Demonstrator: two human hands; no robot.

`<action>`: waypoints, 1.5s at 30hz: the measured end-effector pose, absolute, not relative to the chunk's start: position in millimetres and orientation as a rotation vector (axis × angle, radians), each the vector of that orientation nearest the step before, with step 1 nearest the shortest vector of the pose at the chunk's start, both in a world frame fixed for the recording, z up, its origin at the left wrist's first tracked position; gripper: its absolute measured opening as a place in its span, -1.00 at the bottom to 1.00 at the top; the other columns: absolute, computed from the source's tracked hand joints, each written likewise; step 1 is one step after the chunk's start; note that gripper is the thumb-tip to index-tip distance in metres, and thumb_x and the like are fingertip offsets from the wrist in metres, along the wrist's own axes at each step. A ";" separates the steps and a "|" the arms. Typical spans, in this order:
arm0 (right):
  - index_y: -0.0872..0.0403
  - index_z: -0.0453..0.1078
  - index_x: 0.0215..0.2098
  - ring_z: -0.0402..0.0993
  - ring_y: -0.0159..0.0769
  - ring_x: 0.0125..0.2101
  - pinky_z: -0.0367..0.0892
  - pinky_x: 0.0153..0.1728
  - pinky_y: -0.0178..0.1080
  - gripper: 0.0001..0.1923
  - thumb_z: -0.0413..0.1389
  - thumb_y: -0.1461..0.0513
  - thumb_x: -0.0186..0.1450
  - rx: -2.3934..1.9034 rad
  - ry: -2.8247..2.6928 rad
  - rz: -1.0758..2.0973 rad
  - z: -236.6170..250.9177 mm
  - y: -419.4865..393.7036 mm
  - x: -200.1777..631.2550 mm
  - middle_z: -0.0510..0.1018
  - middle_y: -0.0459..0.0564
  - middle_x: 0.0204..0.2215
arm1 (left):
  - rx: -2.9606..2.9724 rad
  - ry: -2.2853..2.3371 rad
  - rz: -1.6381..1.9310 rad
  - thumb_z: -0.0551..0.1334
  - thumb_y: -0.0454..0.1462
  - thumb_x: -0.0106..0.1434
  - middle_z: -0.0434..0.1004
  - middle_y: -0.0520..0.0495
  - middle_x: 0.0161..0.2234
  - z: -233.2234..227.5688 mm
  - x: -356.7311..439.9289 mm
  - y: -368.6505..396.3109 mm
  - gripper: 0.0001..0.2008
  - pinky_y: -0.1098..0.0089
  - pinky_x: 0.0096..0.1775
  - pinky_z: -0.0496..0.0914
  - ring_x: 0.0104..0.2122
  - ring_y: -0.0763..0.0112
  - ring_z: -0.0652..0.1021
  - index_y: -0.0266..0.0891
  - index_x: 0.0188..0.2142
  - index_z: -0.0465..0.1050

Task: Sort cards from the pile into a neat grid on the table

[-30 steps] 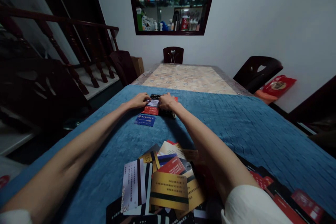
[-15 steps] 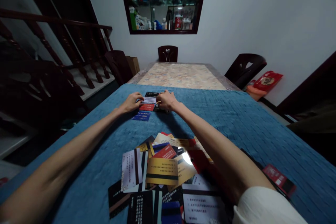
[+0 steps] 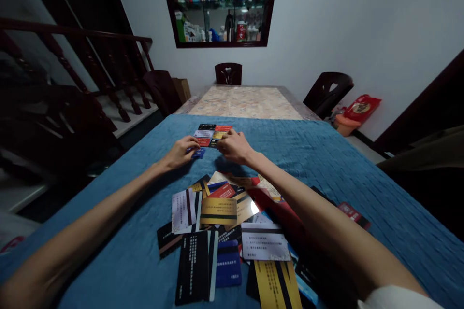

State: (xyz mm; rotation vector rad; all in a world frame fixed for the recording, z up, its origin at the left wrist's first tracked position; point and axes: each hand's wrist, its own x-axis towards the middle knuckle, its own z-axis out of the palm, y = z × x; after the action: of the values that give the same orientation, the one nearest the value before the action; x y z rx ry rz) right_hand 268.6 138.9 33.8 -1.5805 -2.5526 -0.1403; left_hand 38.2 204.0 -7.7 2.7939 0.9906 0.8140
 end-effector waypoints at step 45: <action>0.03 0.52 -0.15 0.23 -0.10 -0.09 0.12 -0.17 -0.11 -0.80 0.08 0.16 0.37 -1.128 -2.633 0.205 4.4 16.8 255.9 0.54 0.09 -0.14 | 2.627 0.438 -0.079 0.34 -0.40 0.05 0.26 -0.11 0.11 29.1 28.0 31.6 -0.51 -0.06 0.17 0.18 0.11 0.06 0.26 -0.04 -0.02 0.38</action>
State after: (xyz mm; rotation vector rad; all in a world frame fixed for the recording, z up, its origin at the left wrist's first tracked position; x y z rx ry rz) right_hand 255.9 16.8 4.4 -1.1279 -2.6332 0.2045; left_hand 28.0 31.6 29.1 2.6271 0.4381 -0.0788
